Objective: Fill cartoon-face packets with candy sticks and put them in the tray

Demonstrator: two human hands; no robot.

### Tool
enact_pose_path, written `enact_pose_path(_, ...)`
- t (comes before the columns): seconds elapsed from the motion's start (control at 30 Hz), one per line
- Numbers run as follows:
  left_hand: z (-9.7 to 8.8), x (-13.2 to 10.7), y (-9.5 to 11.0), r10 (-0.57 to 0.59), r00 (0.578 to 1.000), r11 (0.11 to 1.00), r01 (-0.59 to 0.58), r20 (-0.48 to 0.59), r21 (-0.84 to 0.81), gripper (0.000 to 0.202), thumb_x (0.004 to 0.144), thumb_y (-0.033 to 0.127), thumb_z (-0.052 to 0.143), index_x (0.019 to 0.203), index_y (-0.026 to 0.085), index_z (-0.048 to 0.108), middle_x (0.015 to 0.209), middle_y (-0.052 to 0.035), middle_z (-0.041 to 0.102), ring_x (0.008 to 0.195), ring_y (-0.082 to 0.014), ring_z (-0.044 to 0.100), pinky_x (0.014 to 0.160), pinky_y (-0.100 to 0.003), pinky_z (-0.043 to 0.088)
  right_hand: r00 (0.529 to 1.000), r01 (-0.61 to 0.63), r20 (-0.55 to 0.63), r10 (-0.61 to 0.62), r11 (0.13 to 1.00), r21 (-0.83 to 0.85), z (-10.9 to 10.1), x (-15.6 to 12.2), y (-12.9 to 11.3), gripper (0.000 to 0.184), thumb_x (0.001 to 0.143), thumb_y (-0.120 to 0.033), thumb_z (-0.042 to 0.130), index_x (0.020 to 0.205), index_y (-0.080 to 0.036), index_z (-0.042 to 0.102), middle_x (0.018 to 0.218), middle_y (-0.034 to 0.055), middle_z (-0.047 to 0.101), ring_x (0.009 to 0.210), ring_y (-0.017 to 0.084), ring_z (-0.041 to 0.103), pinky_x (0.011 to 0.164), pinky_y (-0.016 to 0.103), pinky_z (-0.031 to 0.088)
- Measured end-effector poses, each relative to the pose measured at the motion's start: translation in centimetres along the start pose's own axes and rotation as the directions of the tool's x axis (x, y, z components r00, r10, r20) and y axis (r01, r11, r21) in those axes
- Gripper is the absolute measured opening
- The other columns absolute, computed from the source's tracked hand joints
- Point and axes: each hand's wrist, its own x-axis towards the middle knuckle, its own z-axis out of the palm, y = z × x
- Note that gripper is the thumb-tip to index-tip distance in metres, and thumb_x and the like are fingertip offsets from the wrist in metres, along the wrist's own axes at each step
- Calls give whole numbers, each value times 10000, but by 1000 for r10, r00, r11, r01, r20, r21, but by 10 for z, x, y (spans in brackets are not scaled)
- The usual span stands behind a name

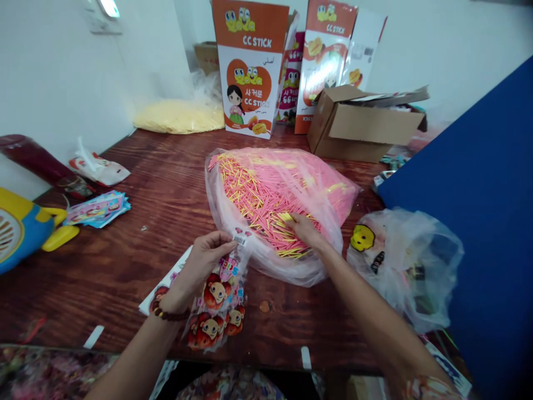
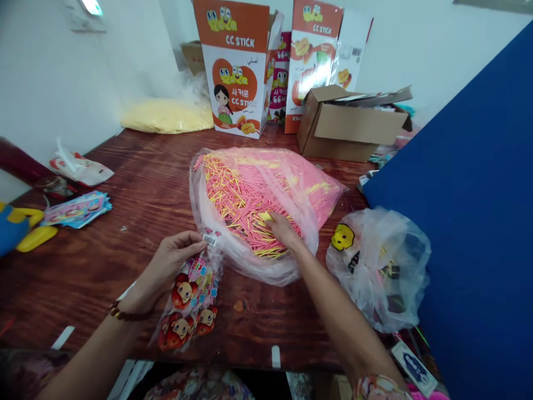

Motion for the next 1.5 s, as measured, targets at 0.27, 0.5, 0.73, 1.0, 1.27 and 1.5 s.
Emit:
enact_pose_path(0.27,24,7,4,55,997,997,-57,44,49,286,686,387,802,679,141,655,612,30,574,564,-81,467,543,-204,360,998,28,37,-43,939,342,-2,-3,-10,184,740,-360,564,677,-190,530,554,-36,553,526,109,483,542,243,392)
enact_pose_path(0.5,43,24,6,80,990,988,-94,113,126,249,660,360,764,623,142,647,567,32,560,538,-82,433,541,-221,332,997,-21,63,-38,681,732,-5,-20,-34,372,614,-456,796,757,-191,579,615,-31,624,526,104,543,510,235,453)
enact_pose_path(0.73,56,33,4,153,966,965,-192,208,181,254,746,374,709,651,140,687,587,15,591,561,-96,457,557,-229,340,997,36,4,-80,499,866,-7,-47,-57,331,685,-397,806,878,-204,619,745,-8,700,645,145,664,608,274,539)
enact_pose_path(1.0,60,29,0,214,930,935,-284,299,214,263,845,404,666,762,165,739,710,-12,686,652,-129,567,635,-238,431,929,366,-353,-110,405,838,-16,-68,-101,228,840,-421,642,967,-264,537,775,-21,680,833,191,705,814,371,566)
enact_pose_path(1.27,72,28,4,220,933,947,-274,285,168,322,829,455,673,714,157,715,644,-21,650,609,-137,550,587,-247,427,924,379,-359,-136,471,797,-5,-74,-107,249,854,-456,602,993,-267,516,760,-20,673,839,206,715,804,375,560)
enact_pose_path(1.5,75,31,-2,224,941,956,-263,253,132,326,824,435,674,680,143,686,614,0,605,583,-110,497,570,-237,385,935,346,-339,-105,484,804,2,-76,-93,228,875,-398,594,1047,-255,546,811,5,725,942,230,722,839,384,554)
